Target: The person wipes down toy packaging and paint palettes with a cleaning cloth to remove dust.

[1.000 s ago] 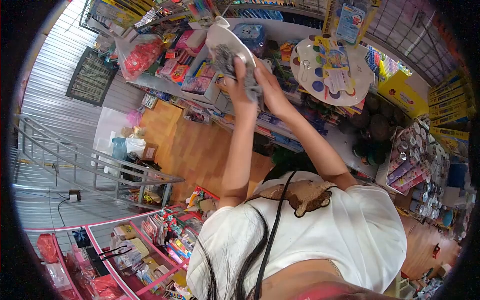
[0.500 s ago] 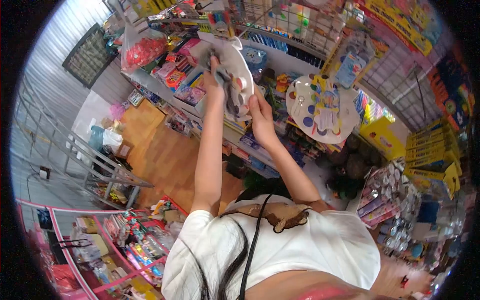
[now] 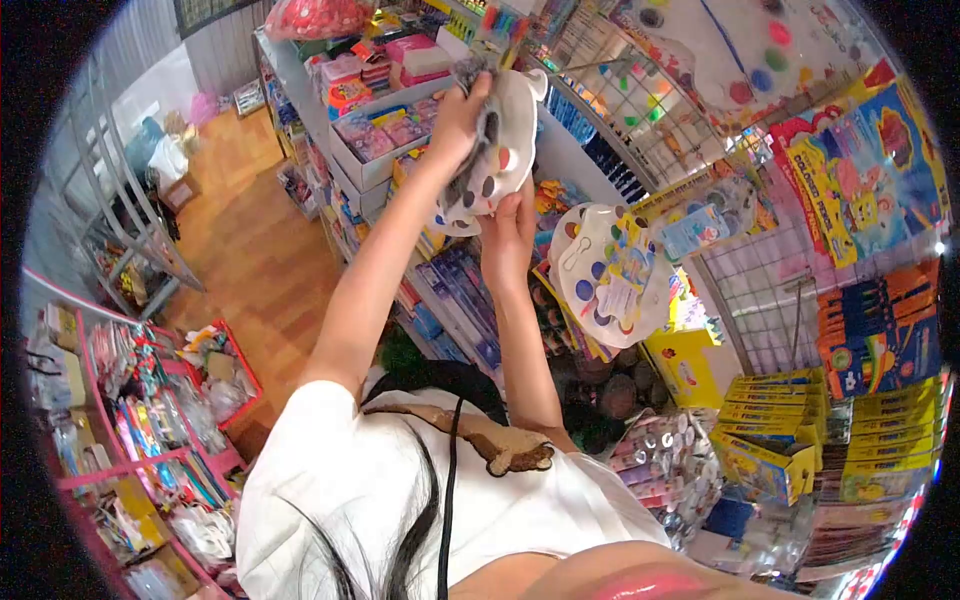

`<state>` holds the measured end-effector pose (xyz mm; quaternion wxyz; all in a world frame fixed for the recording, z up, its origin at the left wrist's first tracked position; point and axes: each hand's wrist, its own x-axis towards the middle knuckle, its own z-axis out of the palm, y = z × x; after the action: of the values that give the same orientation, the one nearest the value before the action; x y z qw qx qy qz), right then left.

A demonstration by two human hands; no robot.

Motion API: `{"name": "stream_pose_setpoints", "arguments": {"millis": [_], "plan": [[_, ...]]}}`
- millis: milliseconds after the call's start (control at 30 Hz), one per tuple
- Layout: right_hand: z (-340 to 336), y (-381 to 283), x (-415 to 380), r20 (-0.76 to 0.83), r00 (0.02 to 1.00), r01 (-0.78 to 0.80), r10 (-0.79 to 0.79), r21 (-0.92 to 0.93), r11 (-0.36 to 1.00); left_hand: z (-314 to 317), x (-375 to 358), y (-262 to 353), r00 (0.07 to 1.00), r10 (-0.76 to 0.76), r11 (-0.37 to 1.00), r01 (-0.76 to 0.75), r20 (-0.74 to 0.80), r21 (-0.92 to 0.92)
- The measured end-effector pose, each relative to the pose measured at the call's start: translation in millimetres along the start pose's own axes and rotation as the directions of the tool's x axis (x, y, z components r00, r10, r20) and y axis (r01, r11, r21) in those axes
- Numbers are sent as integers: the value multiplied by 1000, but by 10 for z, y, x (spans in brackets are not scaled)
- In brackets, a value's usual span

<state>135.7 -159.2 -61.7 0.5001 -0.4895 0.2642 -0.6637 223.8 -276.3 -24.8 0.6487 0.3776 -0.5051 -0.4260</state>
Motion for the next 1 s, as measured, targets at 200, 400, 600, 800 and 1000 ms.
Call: {"name": "stream_pose_setpoints", "arguments": {"millis": [200, 400, 600, 800, 1000], "plan": [[-7, 14, 1, -102, 995, 9, -15, -63, 998, 110, -550, -166, 997, -68, 995, 69, -28, 68], [-118, 143, -28, -261, 960, -119, 102, -52, 991, 241, -805, 213, 911, 402, 808, -306, -93, 503], [-101, 81, -38, -87, 996, 20, -17, 33, 999, 11, 87, 98, 985, 73, 947, -20, -155, 321], [-169, 80, -11, -101, 995, -33, 24, -90, 995, 74, -512, -147, 914, 304, 932, -226, -270, 284], [-756, 335, -50, -19, 997, -71, 69, -313, 947, 257, -1125, 155, 913, 396, 806, -298, -92, 511]]}}
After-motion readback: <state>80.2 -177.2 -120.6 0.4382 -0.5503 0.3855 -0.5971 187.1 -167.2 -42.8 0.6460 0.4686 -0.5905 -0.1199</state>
